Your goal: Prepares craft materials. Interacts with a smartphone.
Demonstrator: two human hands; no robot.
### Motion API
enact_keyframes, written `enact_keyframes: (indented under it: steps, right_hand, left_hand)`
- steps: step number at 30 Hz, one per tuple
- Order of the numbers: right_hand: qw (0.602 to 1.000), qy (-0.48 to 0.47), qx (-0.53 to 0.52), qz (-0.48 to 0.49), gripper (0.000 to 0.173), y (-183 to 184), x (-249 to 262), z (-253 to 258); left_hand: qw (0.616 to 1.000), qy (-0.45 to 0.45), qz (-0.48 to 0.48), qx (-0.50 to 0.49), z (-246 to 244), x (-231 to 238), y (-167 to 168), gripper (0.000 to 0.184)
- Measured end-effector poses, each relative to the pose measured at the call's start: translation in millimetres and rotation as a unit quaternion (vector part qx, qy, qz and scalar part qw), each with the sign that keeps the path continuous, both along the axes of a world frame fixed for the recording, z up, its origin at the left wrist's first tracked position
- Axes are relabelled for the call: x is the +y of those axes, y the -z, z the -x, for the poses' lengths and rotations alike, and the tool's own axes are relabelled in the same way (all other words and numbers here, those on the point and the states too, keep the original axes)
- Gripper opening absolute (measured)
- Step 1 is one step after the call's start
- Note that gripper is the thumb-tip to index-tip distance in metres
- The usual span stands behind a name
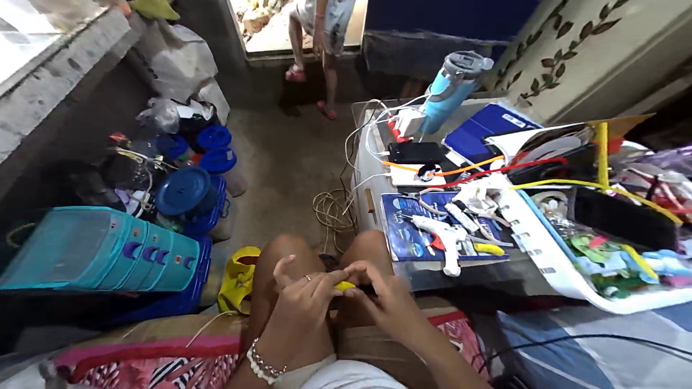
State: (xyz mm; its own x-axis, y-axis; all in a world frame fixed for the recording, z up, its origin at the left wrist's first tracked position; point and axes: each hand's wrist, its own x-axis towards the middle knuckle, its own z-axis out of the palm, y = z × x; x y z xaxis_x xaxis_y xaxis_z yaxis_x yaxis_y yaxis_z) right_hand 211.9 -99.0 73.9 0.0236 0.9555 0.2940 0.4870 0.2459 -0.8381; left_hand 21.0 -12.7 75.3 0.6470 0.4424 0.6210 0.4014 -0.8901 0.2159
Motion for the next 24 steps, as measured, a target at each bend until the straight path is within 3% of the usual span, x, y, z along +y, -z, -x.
enact_keyframes:
  steps: [6, 18, 24]
  right_hand:
    - [0.993, -0.008, 0.113, 0.032, 0.029, 6, -3, -2]
    - [0.988, -0.039, 0.146, 0.043, 0.019, 9, -3, -9]
    - [0.984, -0.034, 0.167, 0.044, 0.022, 8, -6, -12]
  left_hand:
    - [0.999, 0.04, -0.008, 0.007, -2, 2, 0, 0.022]
    - [0.996, 0.062, -0.039, 0.043, -10, 11, -7, 0.019]
    - [0.995, 0.054, -0.058, 0.066, -21, 9, -7, 0.018]
